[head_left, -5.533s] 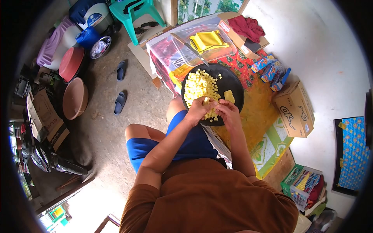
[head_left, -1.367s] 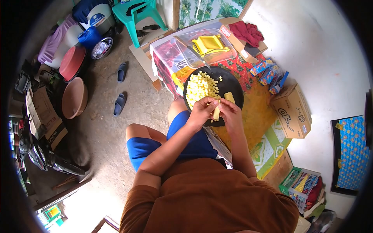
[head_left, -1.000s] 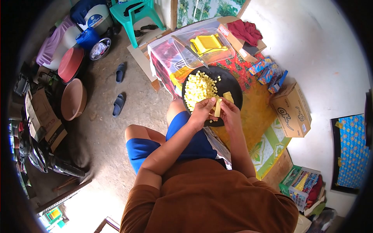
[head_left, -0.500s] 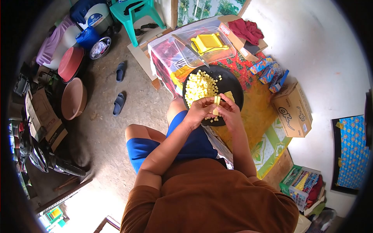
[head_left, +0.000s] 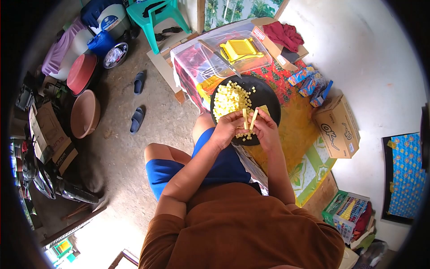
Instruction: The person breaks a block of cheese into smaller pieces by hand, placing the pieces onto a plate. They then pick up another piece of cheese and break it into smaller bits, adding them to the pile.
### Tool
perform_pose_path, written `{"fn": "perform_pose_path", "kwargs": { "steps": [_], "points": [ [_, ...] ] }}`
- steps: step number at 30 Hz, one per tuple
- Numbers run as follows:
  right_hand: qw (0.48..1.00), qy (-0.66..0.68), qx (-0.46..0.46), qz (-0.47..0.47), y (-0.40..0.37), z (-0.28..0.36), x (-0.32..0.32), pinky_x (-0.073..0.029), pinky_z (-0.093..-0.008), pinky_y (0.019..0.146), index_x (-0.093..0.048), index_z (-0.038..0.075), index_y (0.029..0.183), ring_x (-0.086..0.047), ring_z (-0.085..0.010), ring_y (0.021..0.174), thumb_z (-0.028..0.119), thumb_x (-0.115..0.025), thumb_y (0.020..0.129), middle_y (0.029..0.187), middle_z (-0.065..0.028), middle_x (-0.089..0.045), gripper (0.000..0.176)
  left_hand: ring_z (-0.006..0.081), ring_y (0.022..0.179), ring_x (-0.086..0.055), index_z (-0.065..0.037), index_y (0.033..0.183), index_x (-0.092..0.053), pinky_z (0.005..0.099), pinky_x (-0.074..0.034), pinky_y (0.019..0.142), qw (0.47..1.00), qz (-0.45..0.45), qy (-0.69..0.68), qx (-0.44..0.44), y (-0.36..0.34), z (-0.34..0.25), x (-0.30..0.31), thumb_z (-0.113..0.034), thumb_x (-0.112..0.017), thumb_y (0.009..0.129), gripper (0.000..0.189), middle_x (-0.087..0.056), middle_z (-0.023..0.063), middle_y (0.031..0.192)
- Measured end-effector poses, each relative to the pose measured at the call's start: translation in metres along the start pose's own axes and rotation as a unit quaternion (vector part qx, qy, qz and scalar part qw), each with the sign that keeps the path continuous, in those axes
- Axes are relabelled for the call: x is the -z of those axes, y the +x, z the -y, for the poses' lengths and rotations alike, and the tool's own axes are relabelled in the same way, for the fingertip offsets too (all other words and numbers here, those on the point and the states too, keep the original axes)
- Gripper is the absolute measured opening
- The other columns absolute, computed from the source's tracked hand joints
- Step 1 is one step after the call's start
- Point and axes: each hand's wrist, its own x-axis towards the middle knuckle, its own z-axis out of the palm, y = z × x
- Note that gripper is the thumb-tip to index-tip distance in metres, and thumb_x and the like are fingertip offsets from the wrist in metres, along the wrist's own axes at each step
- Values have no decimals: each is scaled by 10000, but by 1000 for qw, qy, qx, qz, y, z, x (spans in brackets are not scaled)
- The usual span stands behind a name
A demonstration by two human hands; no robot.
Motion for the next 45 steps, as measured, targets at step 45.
{"fn": "perform_pose_path", "kwargs": {
  "steps": [45],
  "points": [
    [860,-449,239,-41,-11,3,-11,-436,-219,571,-657,37,970,-571,-90,714,154,-682,838,883,-59,-634,178,207,824,-645,-20,967,-587,348,-547,751,996,-31,4,82,7,2,-7,-283,-541,933,270,-641,100,887]
  ]
}}
